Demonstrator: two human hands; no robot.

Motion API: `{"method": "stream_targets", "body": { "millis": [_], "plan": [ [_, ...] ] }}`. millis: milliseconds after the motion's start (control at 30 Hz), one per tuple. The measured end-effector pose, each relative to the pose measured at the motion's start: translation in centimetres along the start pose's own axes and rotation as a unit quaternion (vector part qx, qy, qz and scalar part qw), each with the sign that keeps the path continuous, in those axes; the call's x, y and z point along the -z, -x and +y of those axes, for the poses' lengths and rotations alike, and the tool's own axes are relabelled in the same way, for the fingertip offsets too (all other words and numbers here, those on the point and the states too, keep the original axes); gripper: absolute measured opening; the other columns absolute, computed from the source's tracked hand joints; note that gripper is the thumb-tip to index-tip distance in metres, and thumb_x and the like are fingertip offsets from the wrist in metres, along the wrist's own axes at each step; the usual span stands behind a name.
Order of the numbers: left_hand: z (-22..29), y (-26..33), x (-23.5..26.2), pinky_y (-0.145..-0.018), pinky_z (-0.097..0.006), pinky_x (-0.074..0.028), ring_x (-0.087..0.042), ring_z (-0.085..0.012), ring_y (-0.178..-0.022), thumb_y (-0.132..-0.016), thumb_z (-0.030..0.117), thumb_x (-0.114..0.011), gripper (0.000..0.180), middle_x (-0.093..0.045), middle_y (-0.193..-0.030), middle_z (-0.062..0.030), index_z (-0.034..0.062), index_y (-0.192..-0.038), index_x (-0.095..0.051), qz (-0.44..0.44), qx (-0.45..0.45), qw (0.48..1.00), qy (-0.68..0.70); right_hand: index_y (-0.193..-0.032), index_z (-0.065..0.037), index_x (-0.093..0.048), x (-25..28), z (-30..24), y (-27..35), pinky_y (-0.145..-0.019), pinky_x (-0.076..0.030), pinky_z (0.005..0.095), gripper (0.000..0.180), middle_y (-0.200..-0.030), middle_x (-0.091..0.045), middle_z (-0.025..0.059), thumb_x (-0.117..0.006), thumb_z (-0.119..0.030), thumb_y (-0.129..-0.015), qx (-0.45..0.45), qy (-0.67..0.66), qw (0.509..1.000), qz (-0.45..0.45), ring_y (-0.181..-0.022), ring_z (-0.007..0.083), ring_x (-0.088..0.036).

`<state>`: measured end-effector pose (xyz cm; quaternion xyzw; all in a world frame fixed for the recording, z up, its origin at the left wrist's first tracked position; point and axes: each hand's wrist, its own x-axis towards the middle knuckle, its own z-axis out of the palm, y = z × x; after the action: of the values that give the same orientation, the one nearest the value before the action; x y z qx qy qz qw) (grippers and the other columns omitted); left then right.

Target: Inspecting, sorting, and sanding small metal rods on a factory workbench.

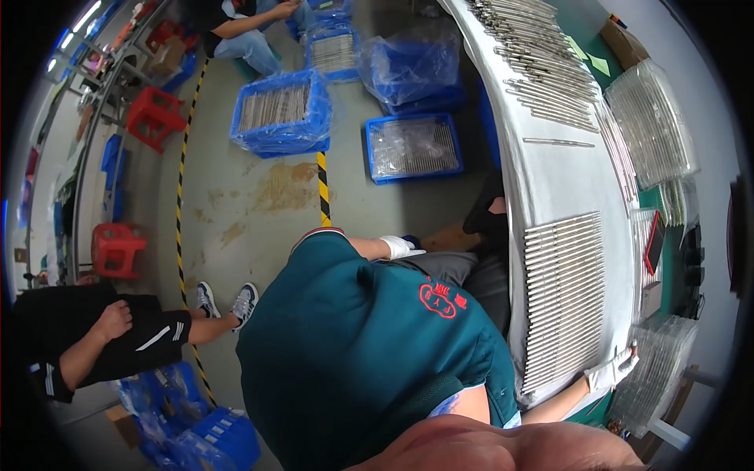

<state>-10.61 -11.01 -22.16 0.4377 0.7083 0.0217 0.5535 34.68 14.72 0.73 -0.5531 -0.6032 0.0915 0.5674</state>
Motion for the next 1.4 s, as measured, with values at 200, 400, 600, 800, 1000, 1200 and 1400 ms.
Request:
{"method": "stream_targets", "body": {
  "millis": [200, 400, 600, 800, 1000, 1200, 1400],
  "plan": [
    [-0.5, -0.7, -0.5, -0.105, -0.04, -0.031, -0.043, -0.0327, -0.125, -0.085, 0.07, -0.028, 0.077, -0.05, -0.133, -0.0141, 0.0117, -0.13, -0.052, 0.003, 0.0, 1.0, -0.004, -0.112, 0.006, -0.055, 0.3, 0.7, 0.0, -0.08, -0.054, 0.0311, 0.028, -0.109, -0.062, 0.0141, -0.055, -0.014, -0.093, 0.03, 0.058, 0.998, 0.007, -0.094, 0.0196, -0.059],
    [-0.3, 0.0, -0.3, -0.105, -0.04, -0.032, -0.043, -0.0331, -0.125, -0.084, 0.072, -0.027, 0.08, -0.049, -0.134, -0.0147, 0.0113, -0.13, -0.052, 0.007, -0.012, 1.0, 0.004, -0.113, 0.007, -0.053, -0.1, 0.8, 0.0, -0.078, -0.055, 0.0309, 0.03, -0.107, -0.063, 0.0144, -0.057, -0.016, -0.093, -0.016, -0.012, 1.0, 0.013, -0.091, 0.0205, -0.061],
    [-0.3, -0.6, -0.3, -0.102, -0.039, -0.035, -0.048, -0.0364, -0.119, -0.087, 0.068, -0.03, 0.072, -0.053, -0.128, -0.0164, 0.014, -0.128, -0.053, 0.021, 0.01, 1.0, -0.021, -0.113, 0.007, -0.053, 0.2, 1.1, 0.1, -0.077, -0.055, 0.031, 0.031, -0.108, -0.063, 0.0145, -0.057, -0.016, -0.092, -0.017, -0.014, 1.0, 0.022, -0.09, 0.0207, -0.061],
    [-2.0, -1.8, -1.0, -0.103, -0.038, -0.034, -0.047, -0.0356, -0.12, -0.088, 0.067, -0.027, 0.071, -0.052, -0.13, -0.0151, 0.0135, -0.129, -0.052, 0.006, -0.04, 0.999, -0.037, -0.112, 0.007, -0.055, 0.0, 0.4, -0.1, -0.078, -0.054, 0.0304, 0.029, -0.108, -0.062, 0.014, -0.057, -0.014, -0.092, -0.011, 0.022, 1.0, 0.003, -0.09, 0.0208, -0.062],
    [-8.3, 1.2, 0.5, -0.104, -0.042, -0.032, -0.041, -0.0355, -0.127, -0.088, 0.062, -0.031, 0.071, -0.046, -0.135, -0.0181, 0.0066, -0.128, -0.052, 0.059, 0.183, 0.981, 0.024, -0.118, 0.004, -0.055, 0.5, 3.7, -0.2, -0.087, -0.045, 0.0287, 0.034, -0.111, -0.062, 0.0115, -0.056, -0.019, -0.094, 0.002, 0.037, 0.999, 0.003, -0.096, 0.0186, -0.058],
    [-32.9, 6.4, -1.3, -0.101, -0.041, -0.039, -0.046, -0.0305, -0.124, -0.084, 0.047, -0.051, 0.057, -0.048, -0.135, -0.0129, 0.0112, -0.129, -0.051, 0.221, 0.537, 0.807, 0.112, -0.115, 0.007, -0.054, 1.0, 2.2, -0.5, -0.08, -0.053, 0.031, 0.029, -0.112, -0.061, 0.0149, -0.054, -0.013, -0.094, 0.025, 0.029, 0.999, 0.018, -0.097, 0.0202, -0.059],
    [-35.5, 1.1, -13.1, -0.099, -0.04, -0.041, -0.051, -0.0312, -0.119, -0.084, 0.044, -0.052, 0.056, -0.051, -0.132, -0.0118, 0.012, -0.13, -0.05, 0.241, 0.027, 0.958, -0.154, -0.117, 0.005, -0.053, -0.5, 3.0, -0.7, -0.084, -0.049, 0.0286, 0.03, -0.114, -0.061, 0.0125, -0.053, -0.016, -0.095, -0.013, -0.025, 1.0, -0.001, -0.1, 0.0189, -0.058]
  ]
}}
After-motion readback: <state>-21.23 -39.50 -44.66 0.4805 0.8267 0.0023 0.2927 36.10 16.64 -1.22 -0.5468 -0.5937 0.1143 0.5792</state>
